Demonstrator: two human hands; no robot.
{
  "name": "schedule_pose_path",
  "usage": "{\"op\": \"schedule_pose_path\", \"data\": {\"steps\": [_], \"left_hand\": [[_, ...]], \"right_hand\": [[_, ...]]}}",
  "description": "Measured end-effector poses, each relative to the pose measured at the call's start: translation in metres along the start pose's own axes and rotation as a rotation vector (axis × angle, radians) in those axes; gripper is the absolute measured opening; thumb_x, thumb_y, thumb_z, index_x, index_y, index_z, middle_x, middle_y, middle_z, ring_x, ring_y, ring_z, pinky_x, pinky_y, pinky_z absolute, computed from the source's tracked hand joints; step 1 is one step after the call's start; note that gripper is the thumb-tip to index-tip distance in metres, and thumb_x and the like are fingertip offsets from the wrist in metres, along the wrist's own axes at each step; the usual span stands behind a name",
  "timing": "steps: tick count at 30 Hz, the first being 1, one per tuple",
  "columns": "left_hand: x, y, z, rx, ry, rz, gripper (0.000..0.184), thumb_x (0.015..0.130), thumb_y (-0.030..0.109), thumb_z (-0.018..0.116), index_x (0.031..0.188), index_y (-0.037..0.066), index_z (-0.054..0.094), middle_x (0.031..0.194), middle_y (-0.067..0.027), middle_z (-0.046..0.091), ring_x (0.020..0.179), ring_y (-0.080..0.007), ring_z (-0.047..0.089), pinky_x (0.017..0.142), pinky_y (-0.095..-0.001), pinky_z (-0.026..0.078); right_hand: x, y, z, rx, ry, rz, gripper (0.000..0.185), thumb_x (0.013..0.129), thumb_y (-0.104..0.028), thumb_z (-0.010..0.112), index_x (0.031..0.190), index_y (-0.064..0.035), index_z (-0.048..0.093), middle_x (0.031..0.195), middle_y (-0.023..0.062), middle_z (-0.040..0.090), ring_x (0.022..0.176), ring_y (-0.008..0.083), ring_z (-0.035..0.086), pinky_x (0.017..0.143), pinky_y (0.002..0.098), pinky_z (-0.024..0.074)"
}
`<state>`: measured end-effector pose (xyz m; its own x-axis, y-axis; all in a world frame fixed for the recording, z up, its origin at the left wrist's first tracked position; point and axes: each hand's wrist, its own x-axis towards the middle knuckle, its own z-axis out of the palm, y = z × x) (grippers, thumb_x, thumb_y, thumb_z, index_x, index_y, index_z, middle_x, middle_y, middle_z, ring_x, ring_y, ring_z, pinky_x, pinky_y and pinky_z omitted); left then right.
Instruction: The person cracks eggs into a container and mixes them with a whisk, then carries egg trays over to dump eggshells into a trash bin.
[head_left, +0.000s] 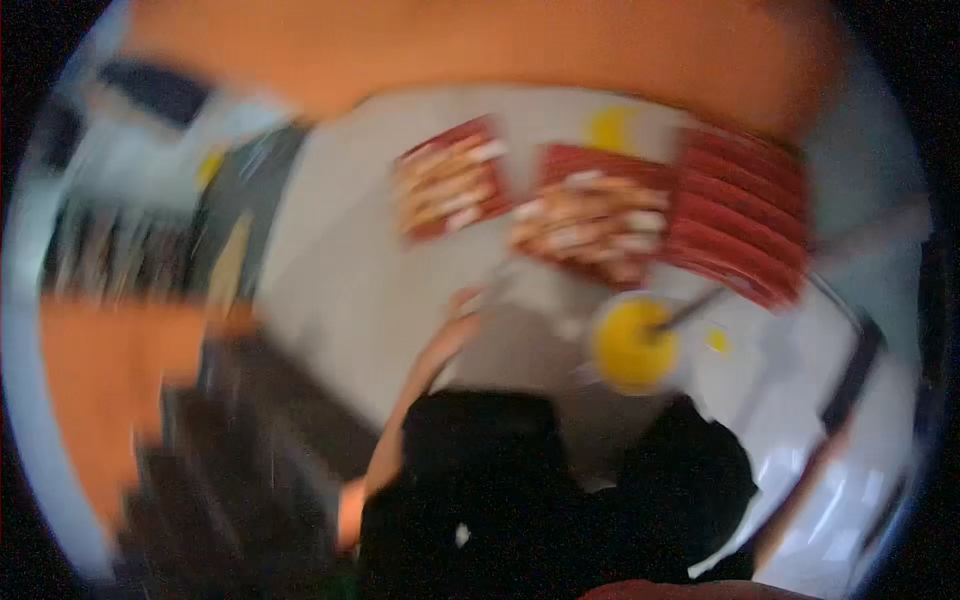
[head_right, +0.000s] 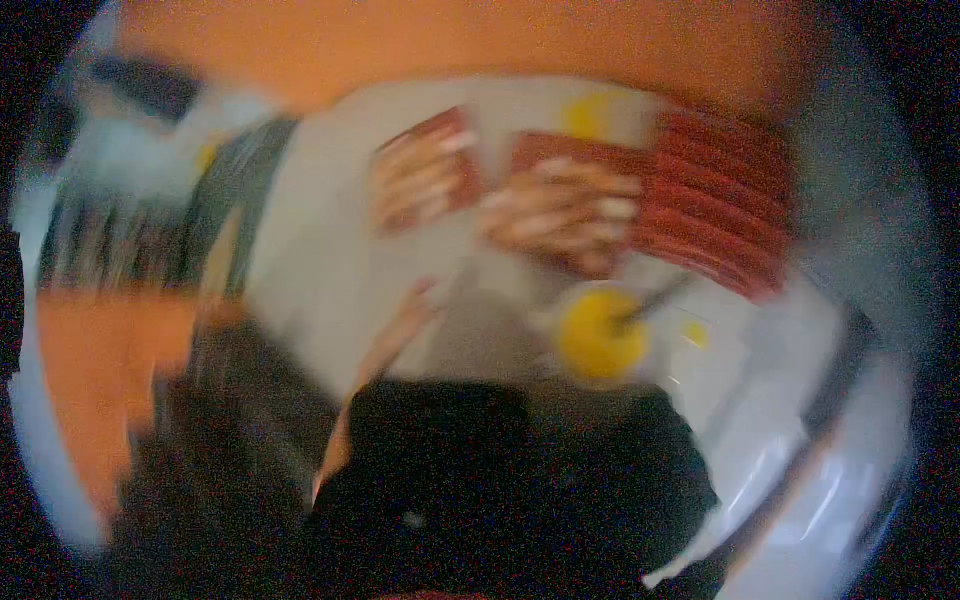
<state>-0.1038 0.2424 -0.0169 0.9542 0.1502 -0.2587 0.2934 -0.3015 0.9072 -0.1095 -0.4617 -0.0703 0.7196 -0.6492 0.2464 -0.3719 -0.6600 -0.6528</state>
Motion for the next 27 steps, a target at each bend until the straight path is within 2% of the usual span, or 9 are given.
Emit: {"op": "schedule_pose_path", "data": {"steps": [4, 7, 13, 16, 17, 18, 20, 22, 27], "left_hand": [[-0.021, -0.059, 0.025, 0.102, 0.179, 0.151, 0.047, 0.073, 0.013, 0.048, 0.117, 0.004, 0.036, 0.119, -0.0164, 0.034, 0.110, -0.0266, 0.033, 0.092, -0.0332, 0.029], [-0.073, 0.002, 0.025, -0.024, 0.162, -0.085, 0.046, 0.074, 0.012, 0.046, 0.118, 0.006, 0.036, 0.118, -0.0158, 0.036, 0.111, -0.0258, 0.032, 0.090, -0.0332, 0.031], [-0.189, -0.093, 0.011, -0.418, 0.426, -0.269, 0.037, 0.079, 0.015, 0.044, 0.114, 0.003, 0.039, 0.105, -0.0115, 0.045, 0.097, -0.0221, 0.043, 0.083, -0.0330, 0.035], [-0.232, -0.116, 0.001, -0.556, 0.465, -0.539, 0.034, 0.079, 0.015, 0.043, 0.111, 0.003, 0.041, 0.098, -0.0087, 0.047, 0.090, -0.0187, 0.045, 0.077, -0.0305, 0.037], [-0.244, -0.121, 0.005, -0.573, 0.456, -0.642, 0.033, 0.079, 0.014, 0.043, 0.110, 0.003, 0.042, 0.095, -0.0078, 0.048, 0.088, -0.0176, 0.046, 0.075, -0.0295, 0.038], [-0.248, -0.152, 0.026, -0.520, 0.510, -0.506, 0.033, 0.079, 0.013, 0.043, 0.110, 0.003, 0.042, 0.095, -0.0081, 0.048, 0.087, -0.0174, 0.046, 0.074, -0.0288, 0.038], [-0.245, -0.233, 0.064, -0.383, 0.608, -0.242, 0.032, 0.079, 0.012, 0.043, 0.109, 0.002, 0.042, 0.095, -0.0085, 0.048, 0.086, -0.0171, 0.045, 0.073, -0.0275, 0.039], [-0.252, -0.162, 0.055, -0.342, 0.683, -0.288, 0.031, 0.079, 0.011, 0.043, 0.108, 0.002, 0.043, 0.097, -0.0106, 0.049, 0.090, -0.0179, 0.047, 0.076, -0.0272, 0.039], [-0.249, -0.185, 0.065, -0.263, 0.675, -0.222, 0.032, 0.079, 0.014, 0.044, 0.109, 0.003, 0.042, 0.097, -0.0117, 0.050, 0.088, -0.0194, 0.050, 0.071, -0.0271, 0.040]], "right_hand": [[0.028, -0.133, -0.007, 0.196, -0.272, -0.229, 0.030, 0.081, -0.020, 0.042, 0.106, -0.0040, 0.045, 0.110, 0.0107, 0.045, 0.107, 0.0216, 0.039, 0.092, 0.0346, 0.0273], [0.018, -0.220, -0.017, 0.292, -0.457, -0.364, 0.035, 0.083, -0.021, 0.040, 0.112, -0.0028, 0.042, 0.115, 0.0108, 0.042, 0.110, 0.0216, 0.037, 0.094, 0.0337, 0.0251], [-0.067, -0.411, 0.031, 0.539, -1.101, -0.571, 0.044, 0.085, -0.025, 0.036, 0.122, -0.0005, 0.036, 0.126, 0.0111, 0.036, 0.117, 0.0215, 0.033, 0.099, 0.0317, 0.0208], [-0.183, -0.505, 0.092, 0.660, -1.348, -0.410, 0.022, 0.082, -0.017, 0.046, 0.099, -0.0064, 0.054, 0.108, 0.0112, 0.050, 0.098, 0.0204, 0.049, 0.081, 0.0309, 0.0403], [-0.224, -0.532, 0.078, 0.581, -1.453, -1.166, 0.032, 0.077, -0.008, 0.045, 0.107, 0.0011, 0.051, 0.113, 0.0085, 0.044, 0.111, 0.0188, 0.038, 0.096, 0.0274, 0.0250], [-0.268, -0.531, 0.122, 0.710, -1.474, -1.301, 0.030, 0.074, -0.007, 0.049, 0.102, 0.0003, 0.054, 0.112, 0.0082, 0.044, 0.110, 0.0184, 0.038, 0.094, 0.0263, 0.0264], [-0.394, -0.558, 0.109, 0.553, -1.939, -0.896, 0.028, 0.071, -0.017, 0.059, 0.093, 0.0005, 0.056, 0.111, 0.0096, 0.042, 0.101, 0.0224, 0.044, 0.089, 0.0277, 0.0329], [-0.519, -0.556, 0.114, 0.525, -1.819, -1.373, 0.024, 0.073, -0.019, 0.054, 0.088, 0.0003, 0.059, 0.104, 0.0134, 0.047, 0.105, 0.0241, 0.040, 0.089, 0.0310, 0.0316], [-0.721, -0.524, 0.071, 0.774, -1.699, -1.312, 0.021, 0.064, -0.023, 0.058, 0.073, -0.0038, 0.063, 0.100, 0.0143, 0.049, 0.099, 0.0284, 0.042, 0.083, 0.0383, 0.0342]]}}
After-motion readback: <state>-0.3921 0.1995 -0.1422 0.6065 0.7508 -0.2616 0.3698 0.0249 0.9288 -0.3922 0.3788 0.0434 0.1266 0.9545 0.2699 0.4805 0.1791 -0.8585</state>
